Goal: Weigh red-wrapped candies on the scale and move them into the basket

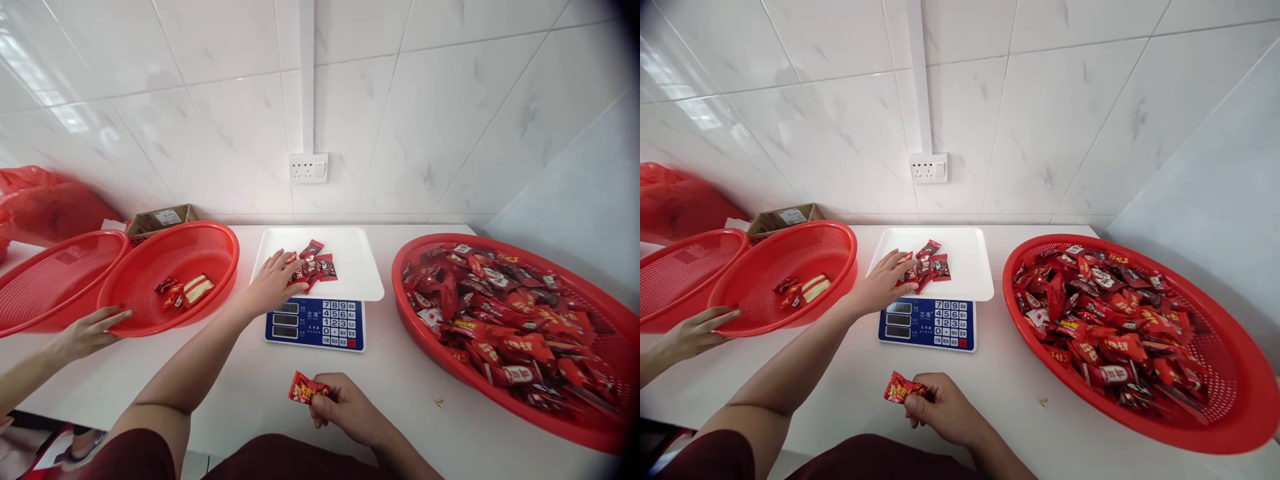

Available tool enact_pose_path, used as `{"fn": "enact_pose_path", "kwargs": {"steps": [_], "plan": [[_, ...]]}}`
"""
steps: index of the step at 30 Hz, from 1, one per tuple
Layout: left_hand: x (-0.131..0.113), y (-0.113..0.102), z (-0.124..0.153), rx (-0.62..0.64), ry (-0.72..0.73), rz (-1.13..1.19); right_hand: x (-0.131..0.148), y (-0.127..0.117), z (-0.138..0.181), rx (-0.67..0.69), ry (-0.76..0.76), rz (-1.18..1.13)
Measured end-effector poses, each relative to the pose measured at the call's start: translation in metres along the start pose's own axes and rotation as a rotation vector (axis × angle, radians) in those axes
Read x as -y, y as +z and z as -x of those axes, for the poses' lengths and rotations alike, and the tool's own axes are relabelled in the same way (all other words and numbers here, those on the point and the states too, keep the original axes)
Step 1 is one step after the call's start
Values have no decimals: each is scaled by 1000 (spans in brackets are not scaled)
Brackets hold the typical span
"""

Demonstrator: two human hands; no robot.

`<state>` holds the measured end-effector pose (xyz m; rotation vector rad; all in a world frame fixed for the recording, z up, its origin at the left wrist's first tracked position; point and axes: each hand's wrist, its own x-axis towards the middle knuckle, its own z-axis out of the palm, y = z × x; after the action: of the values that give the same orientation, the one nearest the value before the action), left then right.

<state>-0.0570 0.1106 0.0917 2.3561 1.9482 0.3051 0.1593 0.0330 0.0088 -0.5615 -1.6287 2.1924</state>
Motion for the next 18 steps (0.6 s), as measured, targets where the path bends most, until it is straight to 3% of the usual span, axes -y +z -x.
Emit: {"fn": "enact_pose_path", "kwargs": {"steps": [7, 14, 18], "plan": [[-2, 4, -18, 103, 33, 70, -1, 2, -1, -35, 18, 7], [9, -2, -5, 98, 34, 131, -1, 2, -5, -46, 59, 29], [21, -7, 4, 15, -4, 157, 0, 3, -5, -43, 65, 34]]}}
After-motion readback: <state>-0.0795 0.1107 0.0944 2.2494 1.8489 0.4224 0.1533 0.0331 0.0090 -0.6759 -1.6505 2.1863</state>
